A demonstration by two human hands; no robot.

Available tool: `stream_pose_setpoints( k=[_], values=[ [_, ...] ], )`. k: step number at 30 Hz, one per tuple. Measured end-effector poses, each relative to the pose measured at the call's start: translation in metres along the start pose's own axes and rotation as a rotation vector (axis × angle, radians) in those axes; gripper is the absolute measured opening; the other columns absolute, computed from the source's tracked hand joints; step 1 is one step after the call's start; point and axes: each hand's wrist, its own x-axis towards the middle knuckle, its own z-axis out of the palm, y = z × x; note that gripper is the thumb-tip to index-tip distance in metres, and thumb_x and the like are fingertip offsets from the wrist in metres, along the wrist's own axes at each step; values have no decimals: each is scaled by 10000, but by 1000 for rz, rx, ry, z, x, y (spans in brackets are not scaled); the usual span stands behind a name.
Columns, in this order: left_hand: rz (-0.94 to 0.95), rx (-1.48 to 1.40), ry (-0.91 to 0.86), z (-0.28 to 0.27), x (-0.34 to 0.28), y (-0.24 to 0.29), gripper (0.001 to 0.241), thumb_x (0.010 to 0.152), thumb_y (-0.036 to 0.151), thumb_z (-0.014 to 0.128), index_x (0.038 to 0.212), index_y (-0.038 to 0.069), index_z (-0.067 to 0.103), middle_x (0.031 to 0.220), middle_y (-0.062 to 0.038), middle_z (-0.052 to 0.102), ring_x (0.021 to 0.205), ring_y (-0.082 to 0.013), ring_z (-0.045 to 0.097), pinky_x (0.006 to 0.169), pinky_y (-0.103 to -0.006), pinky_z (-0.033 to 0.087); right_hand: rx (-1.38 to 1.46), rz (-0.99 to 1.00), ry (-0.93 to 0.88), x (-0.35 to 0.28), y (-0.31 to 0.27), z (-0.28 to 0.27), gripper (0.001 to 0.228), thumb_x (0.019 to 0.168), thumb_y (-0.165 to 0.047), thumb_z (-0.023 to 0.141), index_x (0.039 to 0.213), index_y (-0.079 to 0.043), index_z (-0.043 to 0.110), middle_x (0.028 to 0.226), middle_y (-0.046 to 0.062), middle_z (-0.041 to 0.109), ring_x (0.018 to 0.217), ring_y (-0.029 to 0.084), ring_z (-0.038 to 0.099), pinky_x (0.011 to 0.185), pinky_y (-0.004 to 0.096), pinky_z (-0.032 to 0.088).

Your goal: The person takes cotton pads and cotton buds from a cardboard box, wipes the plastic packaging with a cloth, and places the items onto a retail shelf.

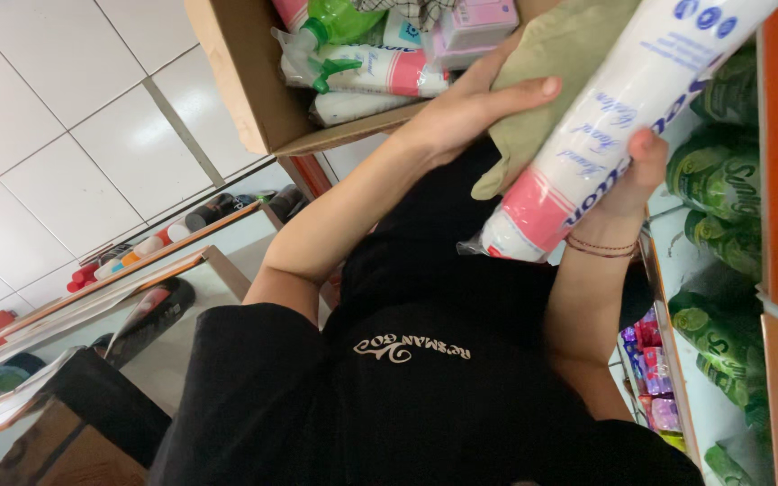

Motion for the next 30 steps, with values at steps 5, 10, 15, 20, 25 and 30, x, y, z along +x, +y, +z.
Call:
stream_pose_setpoints(
  k=[5, 10, 15, 20, 25, 30],
  values=[
    [-119, -269, 94, 5, -7, -26, 480, 1053, 266, 676, 1366, -91, 605, 1220, -153, 713, 1107, -195, 682, 969, -351, 569, -181, -22, -20, 0, 1, 27, 731, 932, -262, 802, 1491, 70, 467, 1322, 142, 657, 1125, 233, 690, 989, 336, 573],
    [195, 28, 286, 11, -13, -7, 403, 1107, 227, 643, 1355, -86, 585, 1193, -142, 716, 1087, -161, 687, 967, -321, 582, -493, -233, 38, -4, -10, 64, 808, 934, -292, 760, 1489, 26, 266, 1377, 197, 584, 1275, 307, 641, 1105, 437, 590],
    [479, 358, 269, 58, -20, -11, 643, 1078, 225, 687, 1525, -30, 301, 1457, -90, 414, 1333, -152, 428, 1155, -304, 372, -886, -413, -40, -9, 1, 77, 783, 1129, -490, 491, 1620, 11, 141, 1616, 178, 365, 1484, 249, 408, 1272, 348, 335],
    [477, 334, 316, 65, -7, -8, 365, 1214, 209, 517, 1526, 27, 458, 1488, -74, 419, 1330, -182, 470, 1174, -275, 374, -1025, -434, -27, -25, 12, 76, 814, 1170, -568, 401, 1669, -9, 83, 1713, 155, 246, 1535, 234, 315, 1288, 342, 260],
    [538, 855, 299, 81, -4, 12, 373, 1145, 243, 589, 1475, 80, 531, 1582, -92, 388, 1355, -258, 466, 1165, -321, 369, -956, -451, 39, -36, 17, 59, 786, 1198, -549, 375, 1679, -11, 62, 1731, 137, 192, 1576, 230, 239, 1319, 343, 200],
    [690, 1199, 131, 125, -16, 24, 491, 1003, 294, 685, 1432, 80, 580, 1483, -111, 427, 1342, -342, 438, 1127, -484, 304, -764, -446, 200, -44, -3, 40, 814, 1145, -523, 403, 1690, 4, 108, 1676, 185, 291, 1571, 274, 353, 1319, 428, 364]
  ],
)
